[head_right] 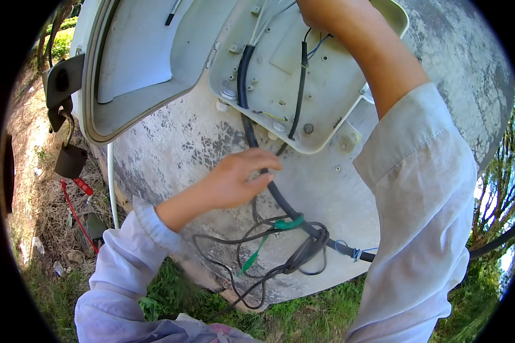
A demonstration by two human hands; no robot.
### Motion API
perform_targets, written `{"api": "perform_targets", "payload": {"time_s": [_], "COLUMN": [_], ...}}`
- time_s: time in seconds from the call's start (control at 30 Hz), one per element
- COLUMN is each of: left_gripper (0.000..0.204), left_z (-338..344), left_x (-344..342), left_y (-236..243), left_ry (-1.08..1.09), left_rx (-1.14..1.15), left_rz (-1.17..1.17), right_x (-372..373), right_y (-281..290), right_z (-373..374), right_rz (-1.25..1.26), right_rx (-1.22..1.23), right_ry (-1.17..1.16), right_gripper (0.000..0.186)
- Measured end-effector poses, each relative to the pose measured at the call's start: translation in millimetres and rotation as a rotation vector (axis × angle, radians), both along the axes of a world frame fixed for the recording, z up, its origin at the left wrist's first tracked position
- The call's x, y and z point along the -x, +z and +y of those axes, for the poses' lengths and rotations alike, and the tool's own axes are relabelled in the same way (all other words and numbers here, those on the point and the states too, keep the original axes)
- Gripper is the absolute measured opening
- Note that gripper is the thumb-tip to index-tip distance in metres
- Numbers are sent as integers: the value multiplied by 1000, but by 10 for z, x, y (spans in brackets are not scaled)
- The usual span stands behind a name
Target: The person opens a wall-mounted electrical box and manipulates the internal wiring and components. They use a red-handled tool to work on a small black device attached to the wires, then close the box and secure it with a padlock.
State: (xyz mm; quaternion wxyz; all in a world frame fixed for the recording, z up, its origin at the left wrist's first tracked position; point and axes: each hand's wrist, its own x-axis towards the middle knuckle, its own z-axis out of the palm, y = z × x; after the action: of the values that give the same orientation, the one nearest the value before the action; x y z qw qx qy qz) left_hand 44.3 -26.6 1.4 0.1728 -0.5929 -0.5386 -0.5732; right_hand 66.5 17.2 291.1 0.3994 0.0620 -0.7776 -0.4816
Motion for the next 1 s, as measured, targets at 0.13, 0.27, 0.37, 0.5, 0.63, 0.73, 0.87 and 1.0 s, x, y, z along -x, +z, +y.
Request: {"api": "perform_targets", "payload": {"time_s": [0.13, 0.27, 0.37, 0.5, 0.63, 0.73, 0.87, 1.0], "left_gripper": [21, 20, 19, 19, 19, 21, 28, 39], "left_z": [-41, -130, -161, -136, -116, -76, -3, 137], "left_x": [-10, -52, -77, -43, -47, -29, -9, 12], "left_y": [53, 99, 133, 72, 77, 51, 13, 113], "left_ry": [18, 92, 81, 93, 94, 86, 179, 425], "left_rx": [10, -2, -13, -7, 6, 37, -28, -180], "left_rz": [-7, 25, 26, 27, -11, -15, -7, 164], "right_x": [-76, -198, -303, -339, -389, -472, -525, -515], "right_y": [51, 1, 14, -18, -64, -123, -191, -248], "right_z": [116, 74, 59, 117, 105, 133, 248, 446], "right_rz": [18, 25, 22, -2, -61, -96, -15, 63], "right_rx": [10, 73, 78, 56, 101, 172, 192, 198], "right_ry": [-52, -140, -175, -124, -95, -90, 0, 91], "right_gripper": [15, 19, 22, 22, 21, 20, 18, 14]}}
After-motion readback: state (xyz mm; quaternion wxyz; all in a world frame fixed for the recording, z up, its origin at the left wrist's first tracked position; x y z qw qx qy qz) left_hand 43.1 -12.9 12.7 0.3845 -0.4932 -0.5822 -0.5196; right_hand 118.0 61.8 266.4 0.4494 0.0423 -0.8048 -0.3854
